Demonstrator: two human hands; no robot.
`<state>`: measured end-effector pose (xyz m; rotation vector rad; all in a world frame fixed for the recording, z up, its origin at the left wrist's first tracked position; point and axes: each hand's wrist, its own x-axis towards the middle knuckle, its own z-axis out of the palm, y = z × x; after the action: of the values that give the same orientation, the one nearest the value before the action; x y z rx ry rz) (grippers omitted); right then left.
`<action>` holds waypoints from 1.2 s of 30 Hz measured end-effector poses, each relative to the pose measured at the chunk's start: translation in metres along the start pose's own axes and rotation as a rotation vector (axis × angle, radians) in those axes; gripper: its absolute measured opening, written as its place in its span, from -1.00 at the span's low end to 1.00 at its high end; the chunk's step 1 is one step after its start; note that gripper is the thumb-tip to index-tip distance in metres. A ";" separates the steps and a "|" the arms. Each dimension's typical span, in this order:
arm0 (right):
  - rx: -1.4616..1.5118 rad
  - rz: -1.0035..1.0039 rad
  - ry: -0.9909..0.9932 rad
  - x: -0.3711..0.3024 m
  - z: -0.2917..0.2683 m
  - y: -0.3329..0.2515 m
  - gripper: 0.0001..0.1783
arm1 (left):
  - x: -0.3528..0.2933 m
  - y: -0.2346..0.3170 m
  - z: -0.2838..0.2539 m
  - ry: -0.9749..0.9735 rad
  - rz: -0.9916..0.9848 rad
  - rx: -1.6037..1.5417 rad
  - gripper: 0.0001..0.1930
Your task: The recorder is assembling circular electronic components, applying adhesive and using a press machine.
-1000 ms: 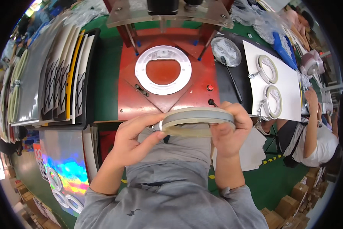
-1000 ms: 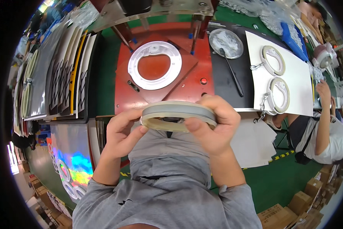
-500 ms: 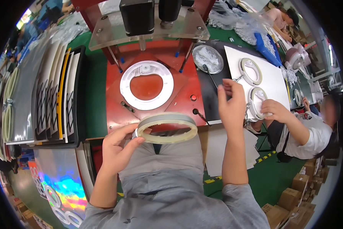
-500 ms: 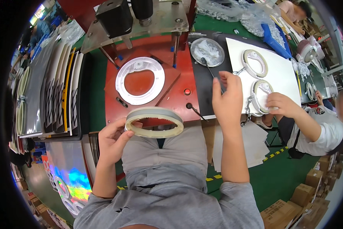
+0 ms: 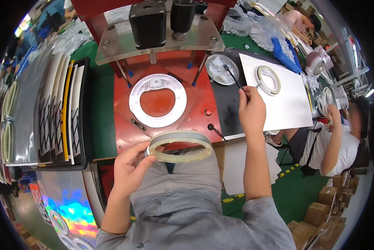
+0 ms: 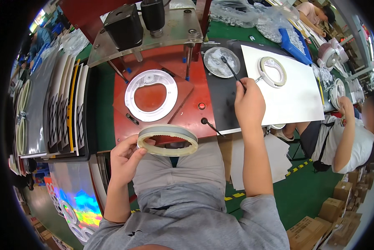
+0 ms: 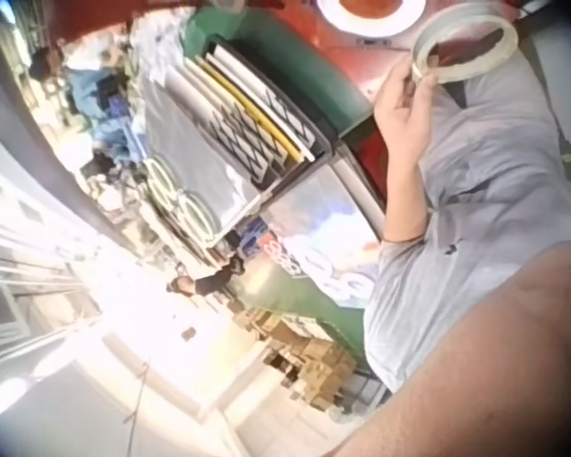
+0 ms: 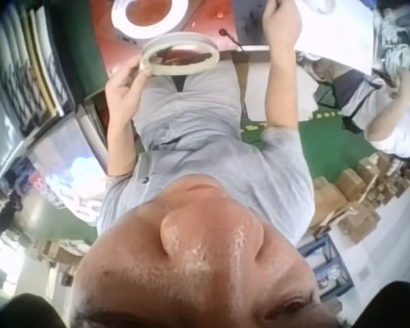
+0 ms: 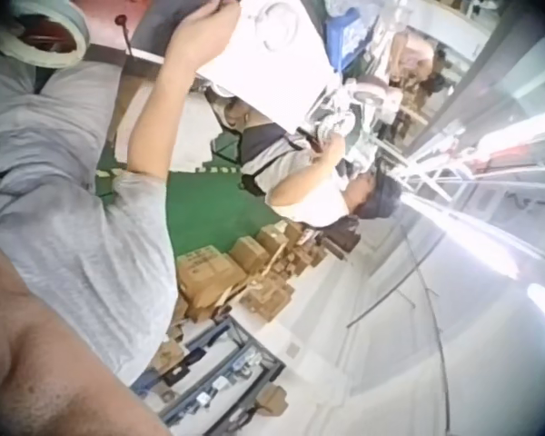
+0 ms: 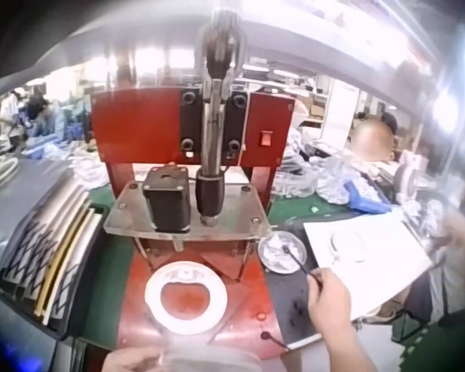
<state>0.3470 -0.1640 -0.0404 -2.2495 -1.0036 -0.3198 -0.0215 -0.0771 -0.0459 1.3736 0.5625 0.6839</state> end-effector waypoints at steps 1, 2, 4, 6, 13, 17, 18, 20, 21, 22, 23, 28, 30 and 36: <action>0.020 -0.065 0.027 0.006 0.000 0.000 -0.79 | 0.000 0.000 0.000 0.001 0.012 0.017 -0.61; 0.023 -0.045 0.015 0.010 0.000 -0.001 -0.80 | -0.001 0.000 -0.001 -0.005 0.014 0.019 -0.61; 0.018 -0.048 -0.001 0.017 -0.002 -0.003 -0.80 | 0.000 -0.001 -0.002 -0.007 0.023 0.010 -0.60; 0.016 -0.053 -0.020 0.021 -0.002 -0.004 -0.80 | 0.000 -0.001 -0.001 -0.005 0.022 0.007 -0.60; -0.012 -0.088 -0.075 0.018 -0.014 0.002 -0.79 | -0.012 0.007 -0.003 0.041 0.103 0.008 -0.62; 0.402 0.197 -0.174 0.006 -0.051 -0.010 -0.72 | -0.005 0.040 -0.004 0.044 0.235 0.174 -0.76; 0.506 0.229 -0.221 0.002 -0.063 -0.013 -0.71 | -0.001 0.047 -0.004 0.050 0.285 0.200 -0.77; 0.676 0.272 -0.290 -0.012 -0.078 -0.018 -0.71 | 0.008 0.064 -0.002 0.057 0.405 0.308 -0.70; 0.739 0.280 -0.328 -0.019 -0.085 -0.022 -0.72 | 0.012 0.070 -0.003 0.051 0.467 0.394 -0.64; 0.797 0.290 -0.362 -0.025 -0.094 -0.023 -0.72 | 0.016 0.078 0.001 0.077 0.482 0.430 -0.63; 0.892 0.291 -0.388 -0.031 -0.098 -0.023 -0.71 | 0.022 0.083 0.002 0.068 0.566 0.482 -0.64; 1.034 0.138 -0.508 -0.049 -0.112 -0.030 -0.74 | 0.036 0.099 0.006 0.016 0.749 0.584 -0.66; 1.078 0.036 -0.530 -0.051 -0.114 -0.040 -0.77 | 0.038 0.099 0.008 0.008 0.754 0.587 -0.66; 0.859 -0.262 -0.521 -0.040 -0.117 -0.072 -0.73 | 0.034 0.090 0.007 -0.007 0.749 0.439 -0.67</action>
<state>0.2711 -0.2273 0.0638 -1.4228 -1.3651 0.5373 -0.0028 -0.0515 0.0453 2.0261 0.1734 1.1989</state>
